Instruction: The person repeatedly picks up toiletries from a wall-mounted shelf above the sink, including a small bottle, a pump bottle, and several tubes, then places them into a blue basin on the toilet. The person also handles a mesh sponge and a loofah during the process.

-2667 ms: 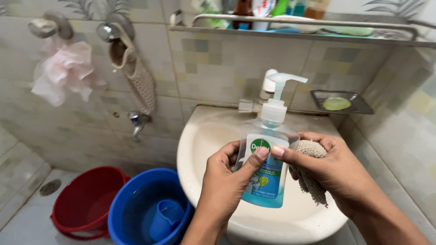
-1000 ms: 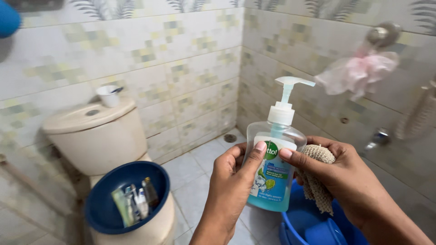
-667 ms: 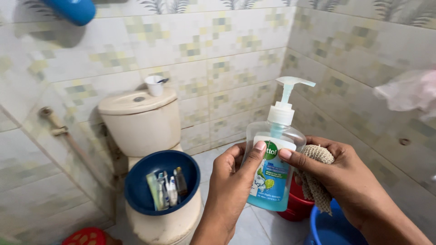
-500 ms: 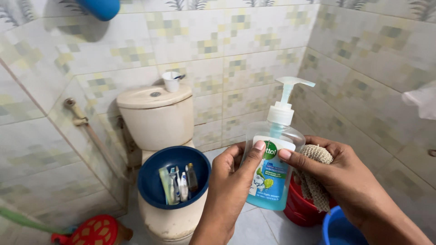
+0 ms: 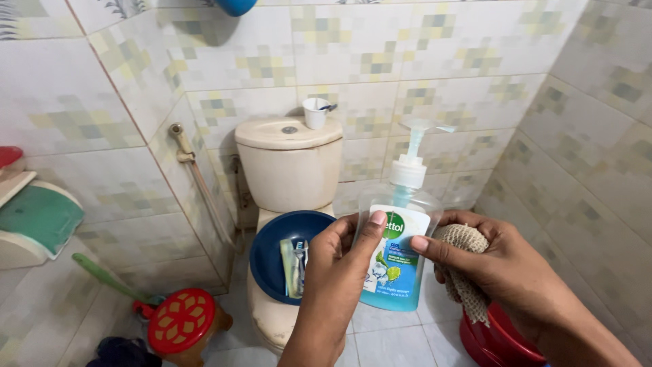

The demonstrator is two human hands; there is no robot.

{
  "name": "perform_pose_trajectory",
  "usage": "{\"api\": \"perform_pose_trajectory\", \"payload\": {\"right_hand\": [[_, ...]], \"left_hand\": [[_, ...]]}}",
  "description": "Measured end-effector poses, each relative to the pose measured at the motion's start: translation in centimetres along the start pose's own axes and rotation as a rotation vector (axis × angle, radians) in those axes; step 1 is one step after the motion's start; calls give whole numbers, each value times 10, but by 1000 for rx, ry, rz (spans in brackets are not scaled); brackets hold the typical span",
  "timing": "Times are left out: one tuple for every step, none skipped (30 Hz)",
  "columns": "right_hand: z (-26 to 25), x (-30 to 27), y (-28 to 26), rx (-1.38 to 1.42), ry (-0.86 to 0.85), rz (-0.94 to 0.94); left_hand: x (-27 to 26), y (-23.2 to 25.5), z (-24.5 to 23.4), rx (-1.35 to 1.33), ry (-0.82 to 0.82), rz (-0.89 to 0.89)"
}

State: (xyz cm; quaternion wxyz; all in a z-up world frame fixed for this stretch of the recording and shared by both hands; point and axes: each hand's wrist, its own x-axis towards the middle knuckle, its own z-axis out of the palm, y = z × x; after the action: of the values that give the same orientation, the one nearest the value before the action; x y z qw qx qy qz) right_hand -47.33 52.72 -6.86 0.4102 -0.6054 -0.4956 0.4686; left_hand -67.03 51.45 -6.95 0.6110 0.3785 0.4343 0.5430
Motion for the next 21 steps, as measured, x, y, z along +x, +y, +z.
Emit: {"api": "perform_pose_trajectory", "payload": {"right_hand": [[5,6,-1,-23,-10,6],[10,13,-2,-47,-19,12],[15,20,-3,-70,-28,18],[21,28,-3,-71,-51,20],[27,37,-4,-73,-73,24],[33,47,-4,-75,-95,29],[38,55,-3,-75,-92,48],[45,63,-3,-75,-89,66],[50,72,-3,-77,-86,86],[56,81,-3,-77,-104,91],[63,89,-3,-76,-121,97],[70,98,-3,-76,-138,103],[76,106,-3,-76,-153,113],[82,113,-3,-76,-168,124],[88,120,-4,-77,-180,136],[94,128,-4,-94,-170,163],[102,137,-4,-112,-161,192],[108,145,-4,-129,-151,220],[113,151,-3,-127,-157,229],[119,160,0,-124,-163,238],[125,168,3,-120,-167,248]], "left_hand": [[5,0,-4,-2,16,-3],[11,1,-8,-5,33,-6],[17,1,-13,-6,48,-9],[23,0,-18,-10,62,-2],[29,0,-23,-13,74,3],[36,-1,-29,-16,86,9],[42,-2,-34,-34,88,30],[49,-3,-40,-51,89,51],[56,-4,-46,-71,91,71],[64,-6,-51,-54,119,31],[72,-7,-57,-38,146,-9],[80,-9,-63,-23,173,-50],[88,-12,-68,-31,181,-54],[98,-16,-74,-39,189,-58],[107,-20,-79,-48,195,-64],[118,-24,-85,-65,202,-85],[128,-30,-92,-81,209,-108],[138,-37,-98,-98,217,-130],[147,-44,-104,-106,218,-142],[157,-52,-110,-114,220,-153],[166,-61,-117,-121,219,-165]]}}
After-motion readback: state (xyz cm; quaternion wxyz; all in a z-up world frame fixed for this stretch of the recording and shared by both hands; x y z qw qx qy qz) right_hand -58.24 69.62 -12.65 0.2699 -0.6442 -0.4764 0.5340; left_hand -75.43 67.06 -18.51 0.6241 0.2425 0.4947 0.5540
